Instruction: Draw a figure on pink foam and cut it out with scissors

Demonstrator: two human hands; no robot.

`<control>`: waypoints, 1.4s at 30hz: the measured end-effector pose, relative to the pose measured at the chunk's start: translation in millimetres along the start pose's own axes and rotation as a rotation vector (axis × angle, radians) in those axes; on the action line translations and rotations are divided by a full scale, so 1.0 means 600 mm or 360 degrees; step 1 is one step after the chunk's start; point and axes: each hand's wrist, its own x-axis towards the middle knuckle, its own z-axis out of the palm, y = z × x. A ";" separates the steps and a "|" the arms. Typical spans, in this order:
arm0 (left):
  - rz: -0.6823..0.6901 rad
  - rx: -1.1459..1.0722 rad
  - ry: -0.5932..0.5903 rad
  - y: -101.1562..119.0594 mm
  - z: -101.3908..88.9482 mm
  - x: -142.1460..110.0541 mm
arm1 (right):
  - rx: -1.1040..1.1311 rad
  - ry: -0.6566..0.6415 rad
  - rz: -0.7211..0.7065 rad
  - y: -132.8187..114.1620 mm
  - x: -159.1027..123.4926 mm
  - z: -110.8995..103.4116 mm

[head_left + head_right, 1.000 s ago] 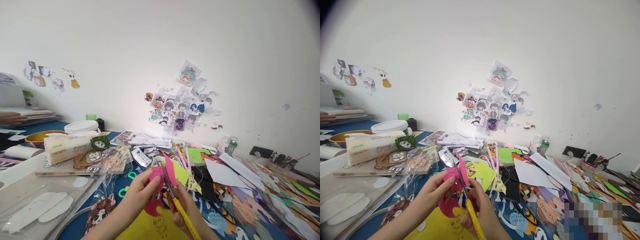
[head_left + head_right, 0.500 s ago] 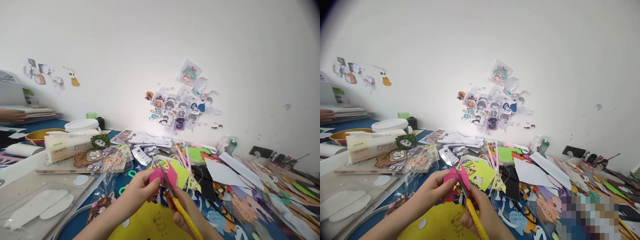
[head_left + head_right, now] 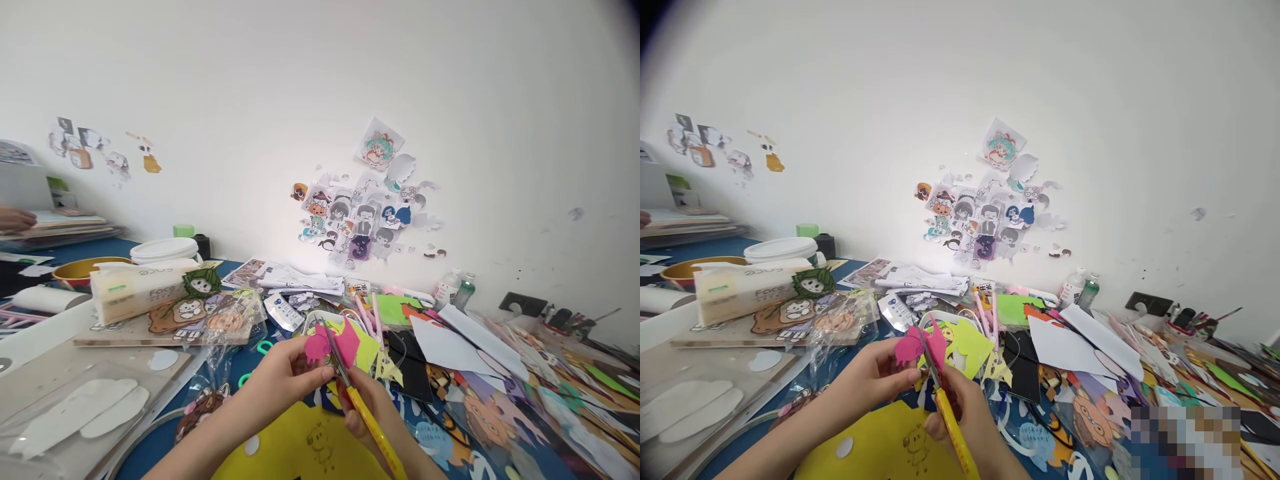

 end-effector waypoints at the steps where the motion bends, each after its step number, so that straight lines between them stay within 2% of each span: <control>1: 0.0012 0.0049 0.0021 -0.003 0.001 0.000 | 0.0021 -0.0004 0.0003 0.004 0.000 0.001; 6: 0.0018 0.0120 0.0188 -0.007 0.003 -0.001 | 0.0104 -0.0049 0.0080 0.013 -0.001 0.001; 11: 0.0009 0.0127 0.0290 -0.001 0.002 0.000 | 0.0034 -0.0092 0.0045 0.020 -0.002 -0.005; 18: 0.0069 0.0314 0.0233 -0.001 0.006 -0.004 | -0.0110 -0.0149 0.0006 0.017 -0.007 -0.006; 24: 0.0036 0.0247 0.0252 -0.006 0.006 -0.003 | -0.0141 -0.0298 -0.0002 -0.007 -0.010 -0.007; 33: 0.0032 0.0189 0.0200 0.002 0.006 -0.003 | -0.0198 -0.0222 -0.0096 0.001 -0.006 -0.003; 42: 0.0008 0.0144 0.0180 -0.001 0.007 -0.002 | -0.0190 -0.0176 -0.0032 0.005 -0.004 0.000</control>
